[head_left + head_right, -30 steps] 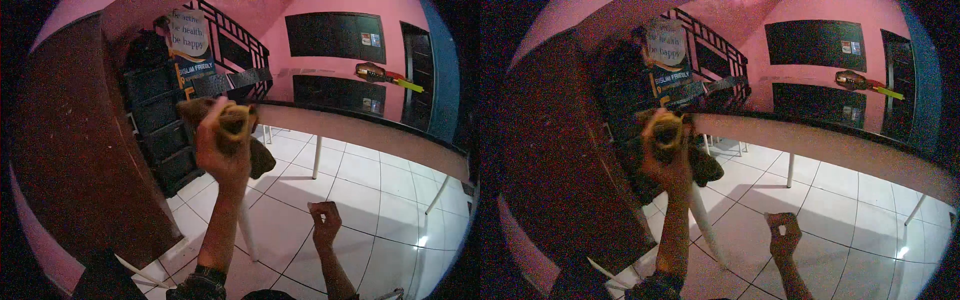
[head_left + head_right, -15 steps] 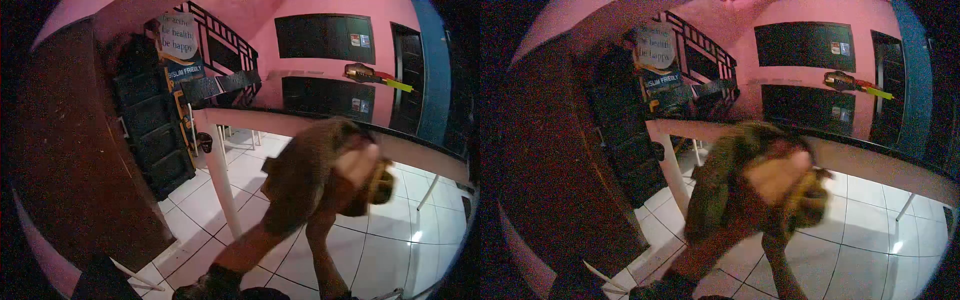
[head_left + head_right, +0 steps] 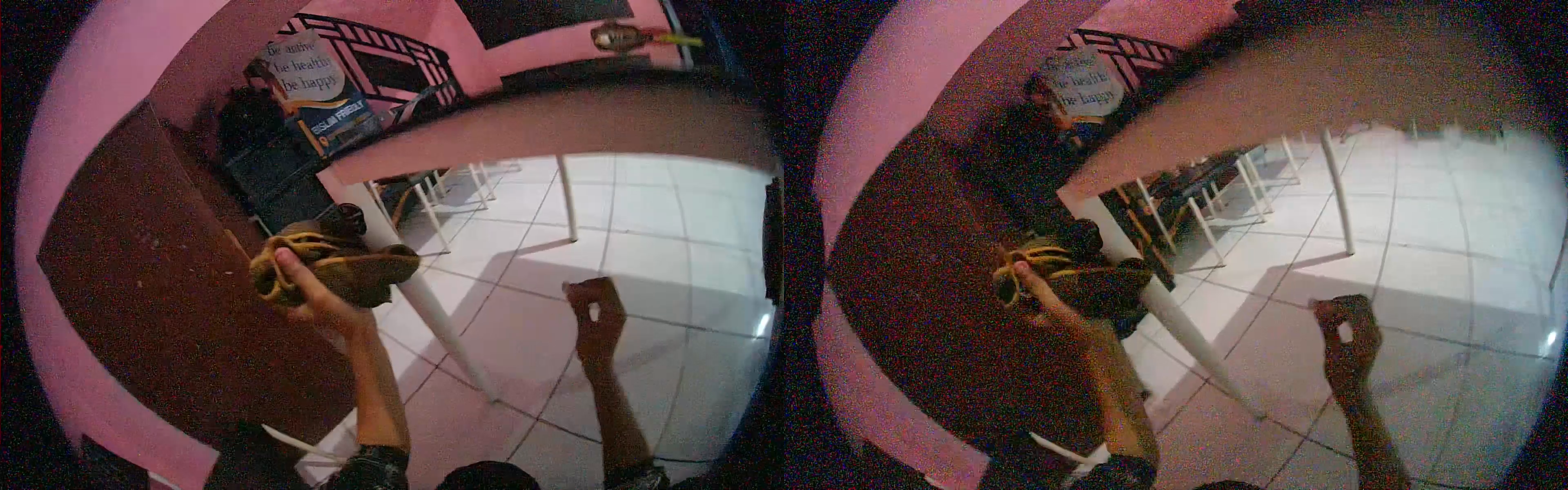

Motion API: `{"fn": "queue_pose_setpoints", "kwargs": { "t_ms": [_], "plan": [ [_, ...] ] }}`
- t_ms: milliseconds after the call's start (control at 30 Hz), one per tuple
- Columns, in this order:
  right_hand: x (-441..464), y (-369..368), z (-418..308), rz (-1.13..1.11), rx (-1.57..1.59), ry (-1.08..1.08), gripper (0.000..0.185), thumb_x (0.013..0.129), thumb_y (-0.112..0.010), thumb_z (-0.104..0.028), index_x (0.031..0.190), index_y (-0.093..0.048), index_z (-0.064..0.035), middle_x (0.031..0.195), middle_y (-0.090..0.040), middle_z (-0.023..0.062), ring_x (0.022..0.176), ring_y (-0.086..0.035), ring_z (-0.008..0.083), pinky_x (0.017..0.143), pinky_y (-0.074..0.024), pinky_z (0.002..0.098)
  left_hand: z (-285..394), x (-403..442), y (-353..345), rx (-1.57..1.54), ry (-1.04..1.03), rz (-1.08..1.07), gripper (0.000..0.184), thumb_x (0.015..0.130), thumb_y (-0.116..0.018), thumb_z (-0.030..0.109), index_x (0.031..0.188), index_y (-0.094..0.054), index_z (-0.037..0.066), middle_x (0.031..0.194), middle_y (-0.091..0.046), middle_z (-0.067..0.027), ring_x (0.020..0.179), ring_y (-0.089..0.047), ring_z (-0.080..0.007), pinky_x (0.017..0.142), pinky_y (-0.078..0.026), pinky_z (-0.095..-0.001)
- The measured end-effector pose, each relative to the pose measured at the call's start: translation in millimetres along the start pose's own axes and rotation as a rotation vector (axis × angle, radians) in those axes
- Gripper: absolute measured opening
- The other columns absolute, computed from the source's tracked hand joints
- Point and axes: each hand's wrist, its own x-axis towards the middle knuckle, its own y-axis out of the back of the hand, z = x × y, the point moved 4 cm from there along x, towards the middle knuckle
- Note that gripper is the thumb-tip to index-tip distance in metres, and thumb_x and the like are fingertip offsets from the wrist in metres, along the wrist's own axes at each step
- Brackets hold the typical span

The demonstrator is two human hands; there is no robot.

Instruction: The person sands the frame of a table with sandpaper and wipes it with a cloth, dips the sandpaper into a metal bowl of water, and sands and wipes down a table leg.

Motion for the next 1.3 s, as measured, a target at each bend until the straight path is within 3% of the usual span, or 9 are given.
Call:
{"fn": "queue_pose_setpoints", "kwargs": {
  "t_ms": [100,233,467,600,867,967,1067,1167,1300],
  "plan": [
    [-15.1,-4.8,10.4,0.024,0.026,-0.039,0.010,0.074,-0.071,0.002,0.078,-0.063,-0.0021,0.075,-0.061,0.0075,0.070,-0.057,0.0170,0.066,-0.0461,0.0287,-13.7,-9.7,3.5,0.205,-0.314,-0.162,0.049,0.085,-0.069,0.024,0.122,-0.044,0.004,0.112,-0.058,-0.0122,0.090,-0.061,-0.0193,0.075,-0.055,-0.0324],
    [-34.0,-4.0,19.8,0.007,-0.022,-0.072,0.011,0.073,-0.072,0.003,0.077,-0.063,-0.0022,0.076,-0.061,0.0071,0.070,-0.057,0.0164,0.066,-0.0457,0.0278,-34.0,-11.5,-1.3,0.254,-0.483,-0.402,0.047,0.084,-0.070,0.022,0.118,-0.043,0.003,0.107,-0.056,-0.0120,0.090,-0.059,-0.0209,0.078,-0.053,-0.0326],
    [-42.1,-3.0,36.1,0.030,-0.004,-0.137,0.009,0.075,-0.071,0.001,0.079,-0.065,-0.0027,0.075,-0.061,0.0065,0.069,-0.056,0.0156,0.065,-0.0452,0.0273,-22.9,-30.9,-47.5,0.419,-1.632,-0.643,0.034,0.075,-0.077,0.015,0.101,-0.058,0.003,0.098,-0.055,-0.0105,0.093,-0.055,-0.0268,0.084,-0.045,-0.0393],
    [-41.5,-4.7,42.9,0.055,0.014,-0.150,0.009,0.075,-0.071,0.002,0.079,-0.065,-0.0030,0.075,-0.061,0.0065,0.069,-0.056,0.0153,0.065,-0.0452,0.0273,-7.8,-21.0,-58.7,0.414,-1.560,-0.573,0.042,0.069,-0.081,0.013,0.102,-0.056,0.004,0.100,-0.052,-0.0101,0.096,-0.052,-0.0270,0.084,-0.044,-0.0378],
    [-36.2,7.1,41.9,0.120,0.048,-0.145,0.010,0.075,-0.071,0.003,0.079,-0.064,-0.0030,0.075,-0.060,0.0060,0.069,-0.056,0.0152,0.065,-0.0453,0.0275,-23.3,-4.8,-60.0,0.388,-1.077,-0.490,0.047,0.063,-0.086,0.012,0.097,-0.054,0.005,0.099,-0.049,-0.0110,0.097,-0.050,-0.0264,0.083,-0.043,-0.0378],
    [-29.3,9.9,41.4,0.139,0.056,-0.160,0.010,0.075,-0.071,0.003,0.079,-0.064,-0.0027,0.075,-0.059,0.0057,0.068,-0.055,0.0149,0.065,-0.0451,0.0276,19.7,-24.8,-68.8,0.699,-1.472,-0.546,0.042,0.065,-0.084,0.014,0.094,-0.055,0.006,0.098,-0.049,-0.0100,0.095,-0.050,-0.0250,0.082,-0.044,-0.0380],
    [-27.3,8.7,43.5,0.157,0.058,-0.149,0.010,0.074,-0.071,0.003,0.079,-0.064,-0.0026,0.074,-0.058,0.0057,0.068,-0.054,0.0147,0.065,-0.0449,0.0276,23.6,-20.5,-75.8,0.515,-1.435,-0.654,0.038,0.066,-0.083,0.016,0.092,-0.056,0.008,0.098,-0.049,-0.0089,0.094,-0.050,-0.0231,0.080,-0.045,-0.0374],
    [-29.2,0.9,42.1,0.150,0.068,-0.149,0.009,0.076,-0.071,0.002,0.079,-0.063,-0.0024,0.076,-0.058,0.0052,0.069,-0.055,0.0135,0.066,-0.0452,0.0271,48.3,-43.5,-88.2,0.455,-1.587,-0.789,0.037,0.067,-0.082,0.018,0.092,-0.056,0.009,0.098,-0.049,-0.0077,0.093,-0.050,-0.0222,0.077,-0.046,-0.0366],
    [-35.0,-15.7,45.3,0.119,0.133,-0.168,0.009,0.076,-0.071,0.002,0.079,-0.064,-0.0022,0.076,-0.059,0.0052,0.071,-0.056,0.0130,0.066,-0.0458,0.0272,49.7,-43.0,-86.9,0.461,-1.591,-0.826,0.038,0.066,-0.083,0.019,0.091,-0.056,0.009,0.098,-0.049,-0.0076,0.093,-0.050,-0.0224,0.077,-0.045,-0.0366]
  ]
}}
